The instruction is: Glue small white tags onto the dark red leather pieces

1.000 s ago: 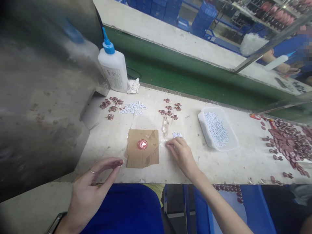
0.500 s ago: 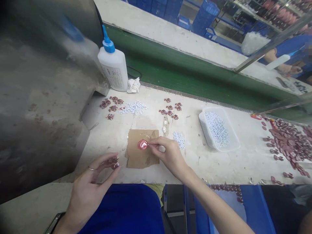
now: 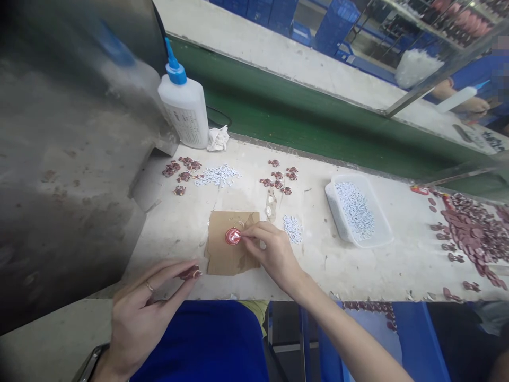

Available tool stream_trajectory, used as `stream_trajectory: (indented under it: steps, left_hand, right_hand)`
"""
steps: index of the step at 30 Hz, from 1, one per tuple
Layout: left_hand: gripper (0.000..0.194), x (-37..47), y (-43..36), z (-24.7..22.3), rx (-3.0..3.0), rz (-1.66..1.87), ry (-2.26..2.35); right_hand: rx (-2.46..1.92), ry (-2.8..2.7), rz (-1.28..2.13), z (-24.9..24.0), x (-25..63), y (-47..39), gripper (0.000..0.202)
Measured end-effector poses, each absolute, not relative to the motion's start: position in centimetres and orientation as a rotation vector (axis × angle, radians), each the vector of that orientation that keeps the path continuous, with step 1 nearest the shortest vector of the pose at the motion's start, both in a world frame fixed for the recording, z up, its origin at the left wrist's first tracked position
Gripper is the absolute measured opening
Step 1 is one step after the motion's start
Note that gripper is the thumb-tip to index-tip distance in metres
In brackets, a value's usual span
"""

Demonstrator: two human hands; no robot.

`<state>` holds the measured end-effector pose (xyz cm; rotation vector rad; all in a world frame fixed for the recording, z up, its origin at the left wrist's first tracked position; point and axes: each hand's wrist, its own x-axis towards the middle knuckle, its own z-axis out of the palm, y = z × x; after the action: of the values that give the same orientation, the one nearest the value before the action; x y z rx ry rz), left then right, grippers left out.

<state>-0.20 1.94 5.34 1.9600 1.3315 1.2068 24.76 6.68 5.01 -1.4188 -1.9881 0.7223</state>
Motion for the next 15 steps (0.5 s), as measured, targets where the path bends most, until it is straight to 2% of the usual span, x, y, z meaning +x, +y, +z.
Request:
stream_trajectory:
  steps: [3, 9, 15]
  left_hand:
    - [0.027, 0.1, 2.0, 5.4, 1.994, 1.241, 1.347]
    - [0.009, 0.7, 3.0, 4.6, 1.638, 1.144, 1.397]
    - [0.015, 0.8, 2.9, 3.6, 1.517, 1.051, 1.435]
  right_hand:
    - [-1.418, -1.969, 0.722, 5.1, 24.7, 6.6, 0.018]
    - [-1.462, -1.852, 0.739, 5.4, 24.9, 6.1, 0.014]
    - [-1.474, -1.736, 0.815, 5.9, 25.1, 5.3, 0.012]
